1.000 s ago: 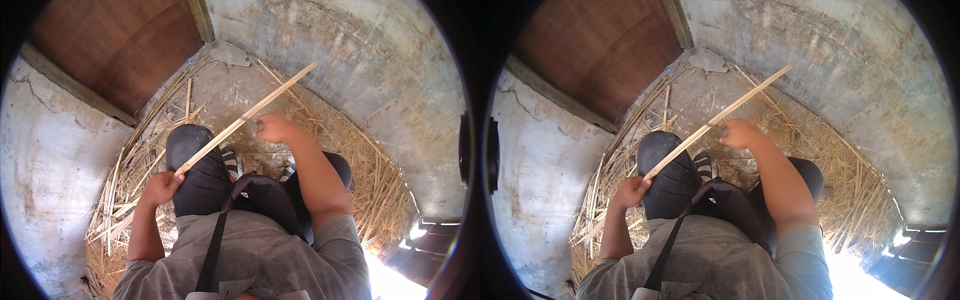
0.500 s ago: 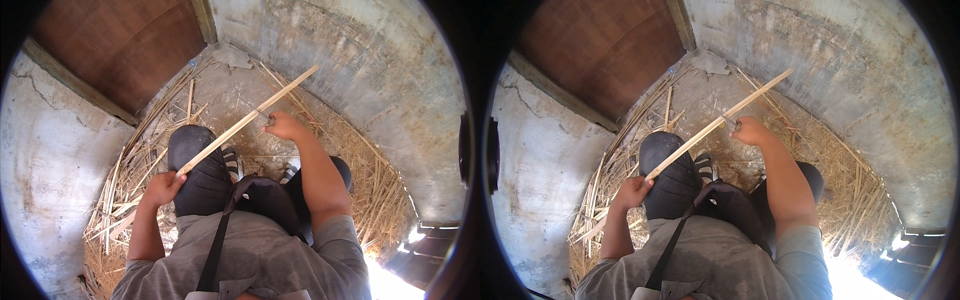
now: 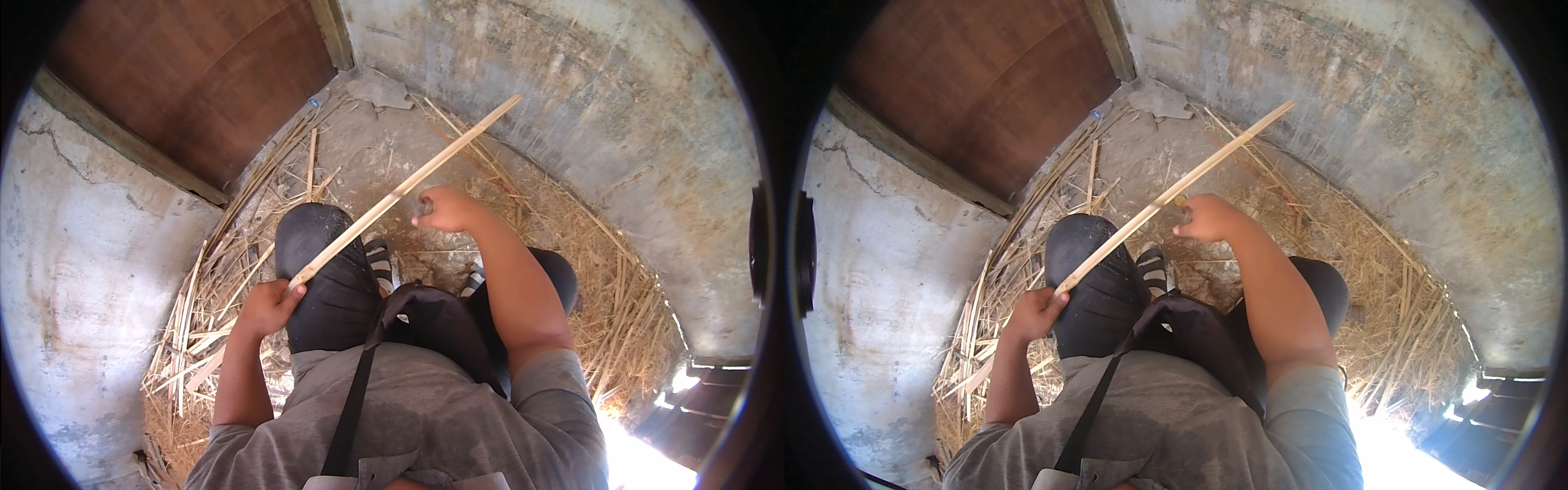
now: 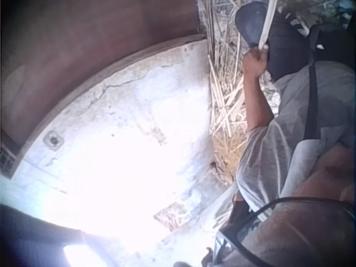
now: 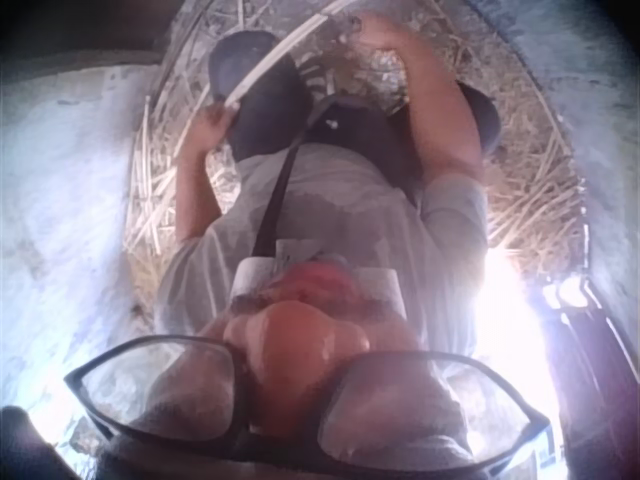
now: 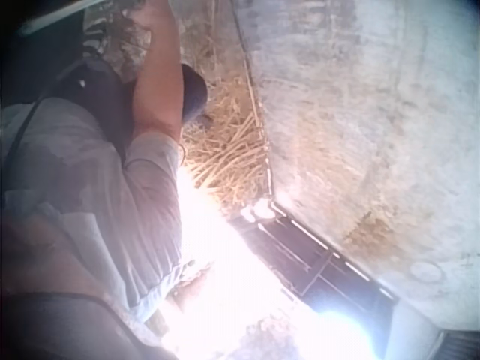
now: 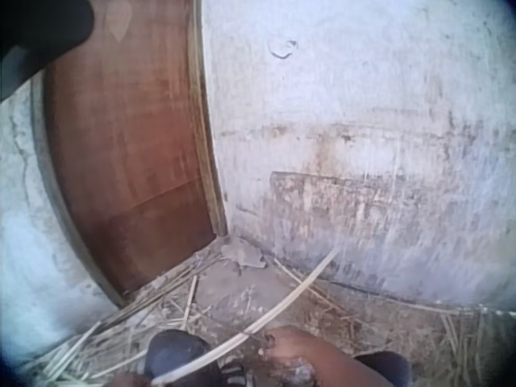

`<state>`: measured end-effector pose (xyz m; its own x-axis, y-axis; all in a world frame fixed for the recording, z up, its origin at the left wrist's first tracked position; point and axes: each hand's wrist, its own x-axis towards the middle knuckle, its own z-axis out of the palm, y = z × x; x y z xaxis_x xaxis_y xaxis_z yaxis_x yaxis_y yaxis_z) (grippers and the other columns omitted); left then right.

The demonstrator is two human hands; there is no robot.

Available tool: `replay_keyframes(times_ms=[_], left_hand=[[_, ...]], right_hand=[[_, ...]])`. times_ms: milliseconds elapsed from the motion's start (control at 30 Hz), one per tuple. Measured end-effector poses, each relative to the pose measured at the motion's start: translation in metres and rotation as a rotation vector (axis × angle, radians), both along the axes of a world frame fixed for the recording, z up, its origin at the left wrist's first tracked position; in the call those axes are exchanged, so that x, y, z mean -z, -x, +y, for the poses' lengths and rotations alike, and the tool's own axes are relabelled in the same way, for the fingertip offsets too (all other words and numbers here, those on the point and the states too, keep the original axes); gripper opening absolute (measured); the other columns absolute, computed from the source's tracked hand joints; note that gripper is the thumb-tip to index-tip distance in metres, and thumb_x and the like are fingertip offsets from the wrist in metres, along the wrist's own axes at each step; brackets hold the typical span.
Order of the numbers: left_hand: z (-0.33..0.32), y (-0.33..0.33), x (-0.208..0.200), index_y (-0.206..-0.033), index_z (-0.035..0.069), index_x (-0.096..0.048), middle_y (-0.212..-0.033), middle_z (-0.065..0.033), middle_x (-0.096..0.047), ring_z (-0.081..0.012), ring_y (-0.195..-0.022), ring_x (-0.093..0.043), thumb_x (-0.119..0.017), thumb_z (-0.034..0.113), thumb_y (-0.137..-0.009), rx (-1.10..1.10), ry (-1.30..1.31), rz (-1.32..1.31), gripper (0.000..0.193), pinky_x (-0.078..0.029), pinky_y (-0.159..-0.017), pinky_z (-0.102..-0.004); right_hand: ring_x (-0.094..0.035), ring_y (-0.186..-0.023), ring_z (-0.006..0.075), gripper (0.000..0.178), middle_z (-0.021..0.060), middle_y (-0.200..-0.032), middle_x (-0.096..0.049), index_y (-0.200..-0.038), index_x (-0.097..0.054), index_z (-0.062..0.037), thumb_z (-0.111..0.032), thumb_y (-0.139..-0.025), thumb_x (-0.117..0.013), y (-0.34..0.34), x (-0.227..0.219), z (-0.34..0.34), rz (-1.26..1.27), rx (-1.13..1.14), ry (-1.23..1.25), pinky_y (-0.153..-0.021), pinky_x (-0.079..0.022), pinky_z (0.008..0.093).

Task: The person sits on the floor and uses a knife to shave a long bamboo stick. They hold the stick with their left hand and scrape the surface with the knife in their right hand, removing thin strips of bamboo.

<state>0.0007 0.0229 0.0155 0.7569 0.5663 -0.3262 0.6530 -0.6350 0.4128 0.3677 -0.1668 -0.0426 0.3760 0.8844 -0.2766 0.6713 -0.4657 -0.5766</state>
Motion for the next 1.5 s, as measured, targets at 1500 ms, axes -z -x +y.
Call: replay_keyframes(times_ms=[1500], left_hand=[[0.001,-0.002,0.003,-0.080,-0.001,-0.063,-0.073,-0.0245,-0.063,-0.0442,-0.074,-0.063,-0.058,0.061,-0.097,-0.009,0.011,0.020,0.064,-0.049,-0.069,-0.0491]], right_hand=[[-0.062,-0.118,0.0402,0.065,0.0246,-0.125,-0.066,-0.128,-0.064,0.0015,-0.045,-0.083,-0.076,-0.014,0.009,-0.007,-0.021,0.078,0.004,-0.100,-0.049,0.0450]])
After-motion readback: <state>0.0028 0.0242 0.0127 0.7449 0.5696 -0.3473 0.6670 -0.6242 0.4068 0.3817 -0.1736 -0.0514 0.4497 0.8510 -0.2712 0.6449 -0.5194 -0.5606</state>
